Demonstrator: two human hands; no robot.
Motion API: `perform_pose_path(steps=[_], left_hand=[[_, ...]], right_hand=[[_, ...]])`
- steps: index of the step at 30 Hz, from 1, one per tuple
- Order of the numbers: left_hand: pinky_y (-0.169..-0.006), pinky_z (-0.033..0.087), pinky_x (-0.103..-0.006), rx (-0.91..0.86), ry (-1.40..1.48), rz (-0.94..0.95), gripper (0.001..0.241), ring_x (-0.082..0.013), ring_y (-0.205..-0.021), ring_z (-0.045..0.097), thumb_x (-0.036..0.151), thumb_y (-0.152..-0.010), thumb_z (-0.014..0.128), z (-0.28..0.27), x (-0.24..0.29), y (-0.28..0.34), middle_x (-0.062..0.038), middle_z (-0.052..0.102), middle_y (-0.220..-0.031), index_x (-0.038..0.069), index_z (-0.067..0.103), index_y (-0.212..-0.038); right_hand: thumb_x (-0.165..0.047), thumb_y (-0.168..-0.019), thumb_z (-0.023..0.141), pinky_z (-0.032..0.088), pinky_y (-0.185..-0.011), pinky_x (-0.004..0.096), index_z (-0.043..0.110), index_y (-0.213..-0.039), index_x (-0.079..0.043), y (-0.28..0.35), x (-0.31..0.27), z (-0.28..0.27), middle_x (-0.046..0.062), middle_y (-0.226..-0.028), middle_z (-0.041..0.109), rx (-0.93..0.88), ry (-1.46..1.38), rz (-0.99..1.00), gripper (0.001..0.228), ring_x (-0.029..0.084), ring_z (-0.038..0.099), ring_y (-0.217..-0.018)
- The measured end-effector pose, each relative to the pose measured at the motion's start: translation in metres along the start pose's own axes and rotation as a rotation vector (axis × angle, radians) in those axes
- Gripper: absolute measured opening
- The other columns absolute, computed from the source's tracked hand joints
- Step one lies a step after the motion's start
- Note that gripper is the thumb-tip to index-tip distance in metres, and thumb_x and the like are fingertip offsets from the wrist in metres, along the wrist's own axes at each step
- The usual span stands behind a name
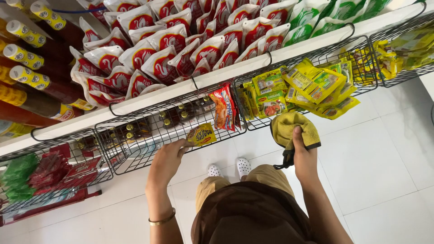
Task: The person is wiping seasoning packets with a cloth and organizing them in wire baskets on a grocery shelf.
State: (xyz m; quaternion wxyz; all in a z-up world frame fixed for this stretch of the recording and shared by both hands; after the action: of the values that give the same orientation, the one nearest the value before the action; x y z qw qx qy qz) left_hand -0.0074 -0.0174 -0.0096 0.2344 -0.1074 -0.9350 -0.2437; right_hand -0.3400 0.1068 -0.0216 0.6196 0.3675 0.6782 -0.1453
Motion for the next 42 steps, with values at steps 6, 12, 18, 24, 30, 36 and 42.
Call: perform_pose_path(steps=[6,12,18,24,30,36,42], left_hand=[[-0.095,0.056,-0.0513,-0.118,-0.102,-0.040,0.030,-0.0295,-0.116,0.070,0.043,-0.098,0.059,0.001,0.030,-0.004,-0.001,0.076,-0.121,0.030,0.069,-0.124],[-0.088,0.057,-0.0520,0.240,0.150,0.633,0.030,-0.0395,-0.108,0.070,0.013,-0.095,0.065,0.019,0.145,-0.019,-0.018,0.073,-0.115,0.007,0.068,-0.124],[-0.103,0.055,-0.0515,0.171,0.107,0.961,0.042,-0.0349,-0.131,0.060,0.010,-0.096,0.063,0.140,0.247,-0.114,-0.015,0.062,-0.138,0.008,0.056,-0.137],[-0.120,0.028,-0.0675,0.115,-0.185,0.979,0.100,-0.0401,-0.156,0.024,0.006,-0.093,0.073,0.206,0.278,-0.204,-0.022,0.020,-0.170,0.017,0.008,-0.168],[-0.112,0.051,-0.0386,0.180,-0.343,1.021,0.041,-0.0255,-0.128,0.063,-0.007,-0.087,0.062,0.162,0.280,-0.177,-0.007,0.062,-0.142,0.012,0.065,-0.123],[-0.068,0.059,-0.0334,0.223,0.176,0.803,0.031,-0.0140,-0.062,0.066,0.037,-0.112,0.035,0.102,0.261,-0.147,0.001,0.060,-0.071,0.014,0.056,-0.109],[-0.064,0.054,-0.0504,0.181,0.616,0.629,0.021,-0.0469,-0.075,0.074,0.026,-0.111,0.039,0.067,0.242,-0.052,-0.027,0.068,-0.075,0.008,0.050,-0.109]], right_hand=[[-0.049,-0.107,0.062,0.049,-0.068,0.033,0.062,-0.121,-0.006,0.001,-0.002,-0.006,0.005,-0.086,0.060,0.040,-0.008,-0.052,0.044,0.017,0.062,-0.077],[-0.042,-0.111,0.060,0.052,-0.081,0.035,0.058,-0.128,-0.005,-0.001,-0.010,-0.022,0.006,-0.104,0.060,0.195,-0.068,-0.160,0.041,0.016,0.061,-0.094],[-0.037,-0.111,0.062,0.052,-0.092,0.032,0.061,-0.127,-0.007,0.001,-0.004,-0.046,0.003,-0.109,0.063,0.372,-0.191,-0.236,0.034,0.013,0.063,-0.101],[-0.035,-0.111,0.065,0.053,-0.100,0.034,0.061,-0.130,-0.008,0.013,0.022,-0.087,0.004,-0.116,0.065,0.482,-0.292,-0.192,0.034,0.013,0.064,-0.105],[-0.034,-0.113,0.045,0.052,-0.090,0.032,0.048,-0.130,-0.003,0.025,0.030,-0.097,0.010,-0.113,0.058,0.462,-0.199,-0.074,0.036,0.016,0.059,-0.103],[-0.043,-0.108,0.068,0.056,-0.100,0.037,0.055,-0.134,-0.009,0.013,0.038,-0.078,0.005,-0.121,0.063,0.554,-0.471,-0.087,0.044,0.017,0.067,-0.113],[-0.038,-0.111,0.058,0.042,-0.112,0.048,0.046,-0.145,-0.002,-0.006,0.046,-0.036,0.019,-0.137,0.055,0.391,-0.019,-0.376,0.050,0.031,0.054,-0.133]])
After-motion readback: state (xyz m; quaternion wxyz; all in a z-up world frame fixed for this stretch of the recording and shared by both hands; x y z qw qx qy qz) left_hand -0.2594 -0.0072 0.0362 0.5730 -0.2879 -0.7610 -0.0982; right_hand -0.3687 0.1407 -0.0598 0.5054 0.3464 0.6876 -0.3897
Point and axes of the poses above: each hand's wrist, its own y-axis away from the middle knuckle, its own z-axis out of the palm, x = y × z, the point moved 2 cm from there along -y, towards the middle knuckle
